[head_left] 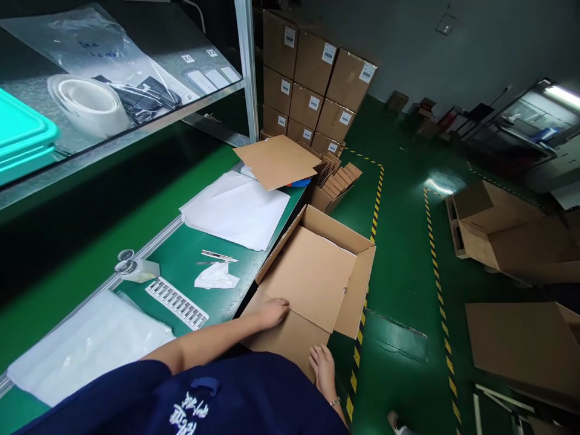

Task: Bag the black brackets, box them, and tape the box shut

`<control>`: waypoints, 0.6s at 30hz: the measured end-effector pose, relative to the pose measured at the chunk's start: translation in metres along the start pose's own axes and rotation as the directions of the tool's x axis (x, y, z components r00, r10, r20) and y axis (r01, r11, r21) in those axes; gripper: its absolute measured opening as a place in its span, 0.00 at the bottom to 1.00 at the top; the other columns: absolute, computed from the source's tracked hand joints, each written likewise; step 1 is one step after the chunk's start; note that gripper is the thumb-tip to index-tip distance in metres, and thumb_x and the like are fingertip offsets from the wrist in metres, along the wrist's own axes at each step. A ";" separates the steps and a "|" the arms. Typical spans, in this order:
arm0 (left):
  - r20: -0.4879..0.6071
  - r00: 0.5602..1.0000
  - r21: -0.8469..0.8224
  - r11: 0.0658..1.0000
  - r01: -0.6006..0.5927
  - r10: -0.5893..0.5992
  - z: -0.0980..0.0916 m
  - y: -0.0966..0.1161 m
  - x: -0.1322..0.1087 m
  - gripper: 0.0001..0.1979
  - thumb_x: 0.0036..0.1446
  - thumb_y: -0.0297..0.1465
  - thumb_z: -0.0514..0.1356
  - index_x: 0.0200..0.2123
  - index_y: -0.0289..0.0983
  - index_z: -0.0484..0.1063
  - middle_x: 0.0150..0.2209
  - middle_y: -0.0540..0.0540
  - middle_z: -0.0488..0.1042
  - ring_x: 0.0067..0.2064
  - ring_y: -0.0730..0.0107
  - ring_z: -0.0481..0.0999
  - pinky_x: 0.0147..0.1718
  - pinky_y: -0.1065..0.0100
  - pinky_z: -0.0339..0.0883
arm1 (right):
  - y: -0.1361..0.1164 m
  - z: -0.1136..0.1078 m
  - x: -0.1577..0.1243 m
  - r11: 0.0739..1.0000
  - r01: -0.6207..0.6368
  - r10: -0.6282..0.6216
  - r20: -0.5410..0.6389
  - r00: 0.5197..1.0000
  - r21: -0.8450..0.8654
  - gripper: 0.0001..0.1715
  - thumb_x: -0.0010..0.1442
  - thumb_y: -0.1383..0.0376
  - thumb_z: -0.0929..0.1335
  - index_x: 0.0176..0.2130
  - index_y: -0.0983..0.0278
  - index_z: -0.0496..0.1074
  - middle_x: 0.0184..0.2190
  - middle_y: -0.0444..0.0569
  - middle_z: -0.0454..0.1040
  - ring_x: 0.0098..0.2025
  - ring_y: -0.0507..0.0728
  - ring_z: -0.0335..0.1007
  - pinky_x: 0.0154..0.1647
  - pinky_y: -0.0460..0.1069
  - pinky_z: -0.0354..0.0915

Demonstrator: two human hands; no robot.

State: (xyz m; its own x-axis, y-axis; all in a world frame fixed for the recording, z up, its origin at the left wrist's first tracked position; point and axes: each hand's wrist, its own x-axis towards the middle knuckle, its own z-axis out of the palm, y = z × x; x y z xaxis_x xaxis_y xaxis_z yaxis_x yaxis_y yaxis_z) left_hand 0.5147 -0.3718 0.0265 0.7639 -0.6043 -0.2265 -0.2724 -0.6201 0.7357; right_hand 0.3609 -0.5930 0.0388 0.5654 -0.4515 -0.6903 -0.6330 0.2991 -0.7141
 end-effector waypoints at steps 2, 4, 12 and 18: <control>0.094 0.991 0.095 0.990 -0.101 0.092 0.006 -0.002 0.014 0.15 0.58 0.25 0.53 0.45 0.39 0.76 0.54 0.42 0.75 0.57 0.62 0.73 0.57 0.63 0.62 | 0.002 0.005 -0.002 0.997 -0.023 0.027 0.054 0.998 -0.074 0.44 0.33 0.39 0.73 0.42 0.63 0.69 0.45 0.60 0.75 0.48 0.68 0.77 0.45 0.58 0.72; 0.152 0.977 0.163 0.971 -0.174 0.149 0.007 -0.009 0.023 0.19 0.61 0.26 0.50 0.52 0.41 0.73 0.59 0.43 0.71 0.60 0.63 0.69 0.59 0.61 0.59 | 0.000 0.010 0.002 0.988 -0.016 0.031 0.096 0.995 -0.153 0.43 0.34 0.40 0.74 0.43 0.64 0.72 0.45 0.60 0.76 0.46 0.67 0.77 0.44 0.57 0.72; 0.177 0.949 0.378 0.873 -0.310 0.260 -0.024 -0.040 0.052 0.27 0.62 0.26 0.52 0.64 0.44 0.61 0.66 0.42 0.61 0.68 0.53 0.56 0.64 0.45 0.45 | -0.013 -0.016 -0.020 0.920 0.133 -0.084 0.147 0.986 -0.369 0.35 0.40 0.42 0.73 0.39 0.64 0.78 0.40 0.58 0.80 0.46 0.68 0.76 0.49 0.58 0.69; 0.089 0.948 0.438 0.843 -0.312 0.305 -0.036 -0.003 0.042 0.24 0.63 0.30 0.52 0.61 0.43 0.64 0.64 0.42 0.65 0.65 0.59 0.63 0.62 0.55 0.54 | -0.029 -0.083 -0.036 0.880 0.185 -0.146 0.122 0.982 -0.438 0.36 0.42 0.40 0.71 0.41 0.63 0.78 0.43 0.59 0.80 0.47 0.67 0.76 0.52 0.57 0.69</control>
State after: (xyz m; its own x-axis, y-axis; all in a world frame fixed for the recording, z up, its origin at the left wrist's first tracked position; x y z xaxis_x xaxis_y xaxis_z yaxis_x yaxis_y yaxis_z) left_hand 0.5686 -0.3776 0.0373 0.5893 -0.8065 -0.0477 -0.7241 -0.5534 0.4117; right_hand 0.3149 -0.6555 0.0946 0.7120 -0.3842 -0.5877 -0.6837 -0.1889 -0.7049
